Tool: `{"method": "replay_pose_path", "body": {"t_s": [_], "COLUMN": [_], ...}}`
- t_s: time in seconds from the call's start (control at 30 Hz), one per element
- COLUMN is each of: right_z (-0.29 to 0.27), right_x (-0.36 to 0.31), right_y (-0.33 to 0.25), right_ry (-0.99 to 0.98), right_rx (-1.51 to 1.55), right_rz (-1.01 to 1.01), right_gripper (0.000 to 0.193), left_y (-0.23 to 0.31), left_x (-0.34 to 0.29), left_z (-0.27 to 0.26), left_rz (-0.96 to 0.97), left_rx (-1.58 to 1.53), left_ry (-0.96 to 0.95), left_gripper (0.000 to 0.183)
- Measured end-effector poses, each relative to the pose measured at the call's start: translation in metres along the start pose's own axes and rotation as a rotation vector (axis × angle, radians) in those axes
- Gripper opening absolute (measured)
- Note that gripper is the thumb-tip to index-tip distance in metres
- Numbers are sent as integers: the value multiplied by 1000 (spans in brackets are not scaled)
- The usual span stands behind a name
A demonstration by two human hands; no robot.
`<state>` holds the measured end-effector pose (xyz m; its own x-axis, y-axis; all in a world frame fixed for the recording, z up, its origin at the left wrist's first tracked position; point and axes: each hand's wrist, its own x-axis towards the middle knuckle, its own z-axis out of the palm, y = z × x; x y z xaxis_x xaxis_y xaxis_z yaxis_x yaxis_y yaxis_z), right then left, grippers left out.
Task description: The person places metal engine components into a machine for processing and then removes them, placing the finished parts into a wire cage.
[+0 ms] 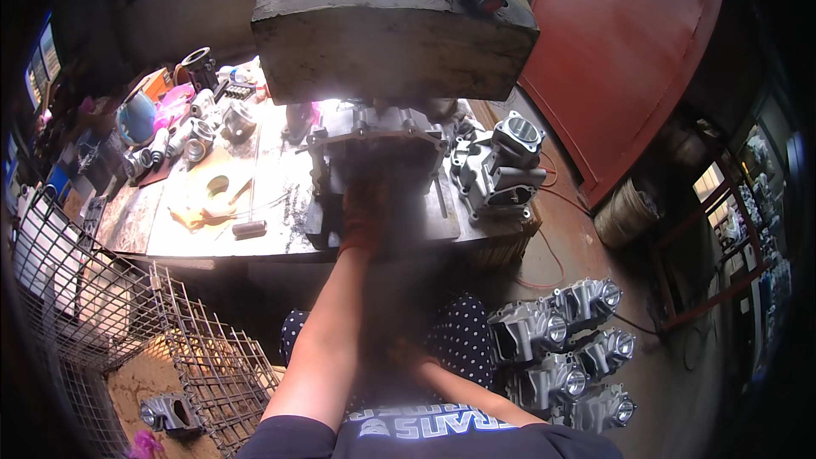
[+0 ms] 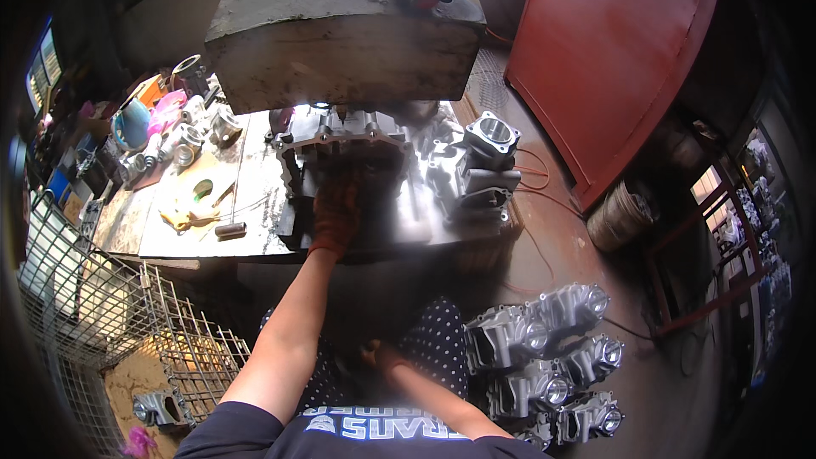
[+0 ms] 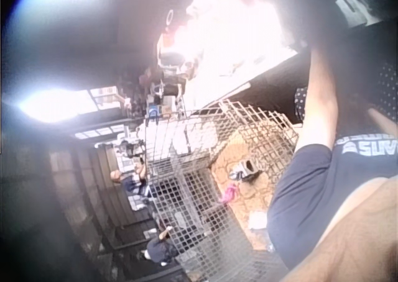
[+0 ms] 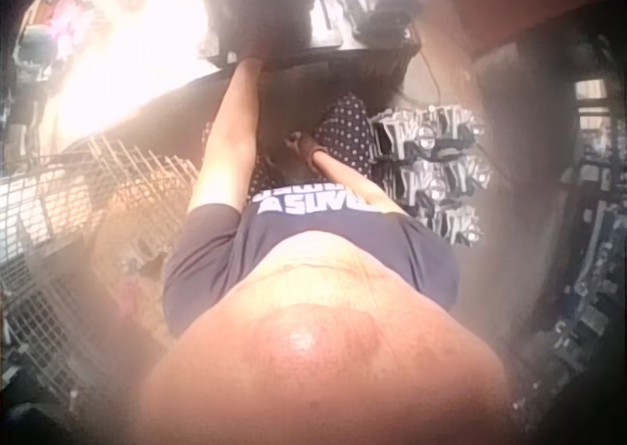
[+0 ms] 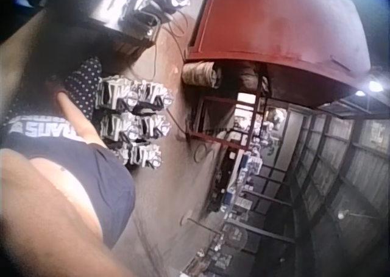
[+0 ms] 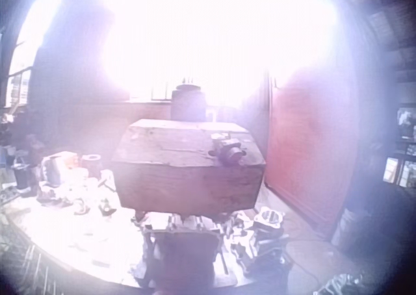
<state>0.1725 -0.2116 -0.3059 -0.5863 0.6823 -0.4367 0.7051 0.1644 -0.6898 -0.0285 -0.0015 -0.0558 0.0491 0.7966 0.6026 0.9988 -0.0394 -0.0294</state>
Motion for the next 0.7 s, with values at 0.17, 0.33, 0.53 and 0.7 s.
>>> {"method": "replay_pose_path", "body": {"t_s": [0.17, 0.33, 0.53, 0.7], "right_z": [9, 13, -19, -40], "right_x": [6, 11, -12, -24], "right_y": [6, 18, -25, -42], "right_ry": [41, 51, -52, -172], "right_rx": [-49, -48, -163, -169], "right_rz": [-25, -42, 58, 89], "right_gripper": [52, 53, 47, 44], "left_y": [-9, 5, 3, 4], "left_x": [-3, 4, 4, 8], "left_z": [17, -12, -13, -19], "left_rz": [-2, -28, -33, -24], "left_rx": [-16, -160, -157, -195], "left_ry": [10, 81, 69, 107], "left_gripper": [62, 54, 53, 47]}}
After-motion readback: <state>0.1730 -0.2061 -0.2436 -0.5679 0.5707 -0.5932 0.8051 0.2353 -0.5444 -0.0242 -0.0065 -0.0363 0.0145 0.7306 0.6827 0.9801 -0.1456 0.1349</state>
